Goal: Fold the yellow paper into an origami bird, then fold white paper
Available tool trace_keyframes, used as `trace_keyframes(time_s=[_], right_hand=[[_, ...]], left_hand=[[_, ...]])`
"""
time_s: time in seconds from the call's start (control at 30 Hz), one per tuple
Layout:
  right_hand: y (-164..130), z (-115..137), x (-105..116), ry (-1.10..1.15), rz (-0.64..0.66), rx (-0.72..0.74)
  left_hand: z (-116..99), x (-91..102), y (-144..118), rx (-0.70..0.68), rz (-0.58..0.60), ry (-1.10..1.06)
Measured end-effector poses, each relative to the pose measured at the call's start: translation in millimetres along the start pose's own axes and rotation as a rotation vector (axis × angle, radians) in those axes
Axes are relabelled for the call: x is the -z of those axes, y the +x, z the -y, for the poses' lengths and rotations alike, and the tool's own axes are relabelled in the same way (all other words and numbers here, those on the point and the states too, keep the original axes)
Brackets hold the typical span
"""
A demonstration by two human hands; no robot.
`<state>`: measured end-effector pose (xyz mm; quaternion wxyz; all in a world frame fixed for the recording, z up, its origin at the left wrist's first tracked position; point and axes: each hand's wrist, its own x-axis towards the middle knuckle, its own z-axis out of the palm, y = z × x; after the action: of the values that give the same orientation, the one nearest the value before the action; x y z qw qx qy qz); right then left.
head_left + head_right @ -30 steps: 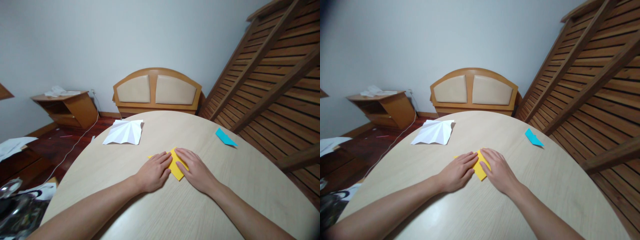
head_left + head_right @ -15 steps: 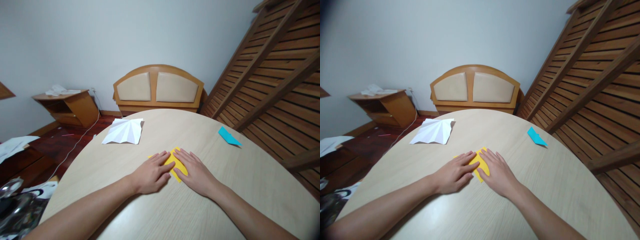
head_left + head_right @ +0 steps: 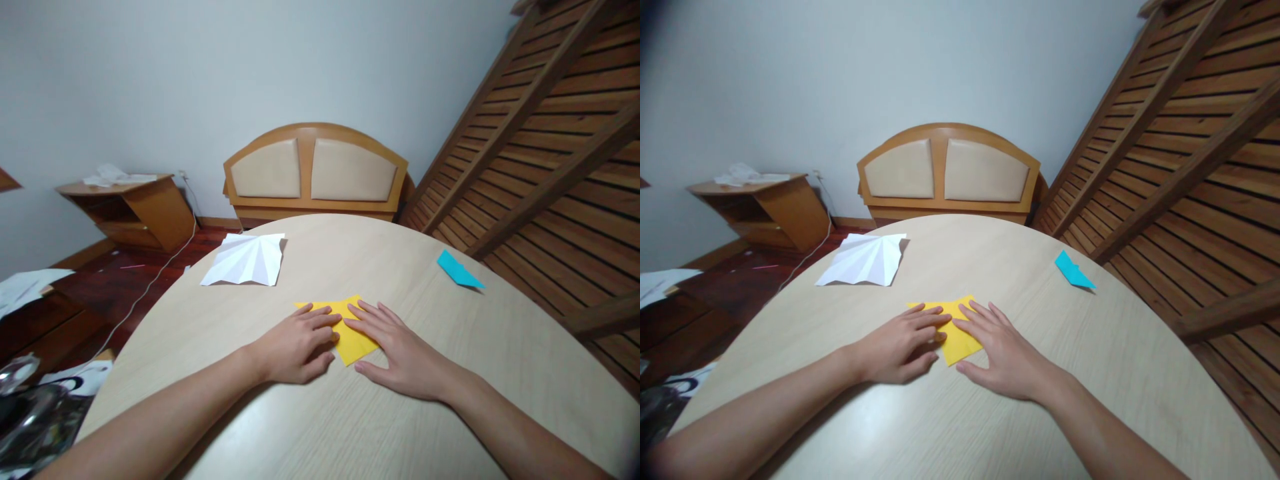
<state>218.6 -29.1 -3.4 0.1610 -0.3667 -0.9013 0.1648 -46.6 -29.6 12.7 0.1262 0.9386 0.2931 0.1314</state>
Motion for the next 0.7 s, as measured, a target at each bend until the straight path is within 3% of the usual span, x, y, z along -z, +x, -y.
trace_keyframes(time_s=[0.47,0.7], right_hand=[[8.2,4.6,3.0,0.021,-0.081,0.044],[8.2,8.5,7.5,0.022,-0.121,0.06]], left_hand=[[0.6,-1.5,2.3,0.055,-0.021,-0.063],[-0.8,-8.1,5.0,0.124,-0.109,-0.052]])
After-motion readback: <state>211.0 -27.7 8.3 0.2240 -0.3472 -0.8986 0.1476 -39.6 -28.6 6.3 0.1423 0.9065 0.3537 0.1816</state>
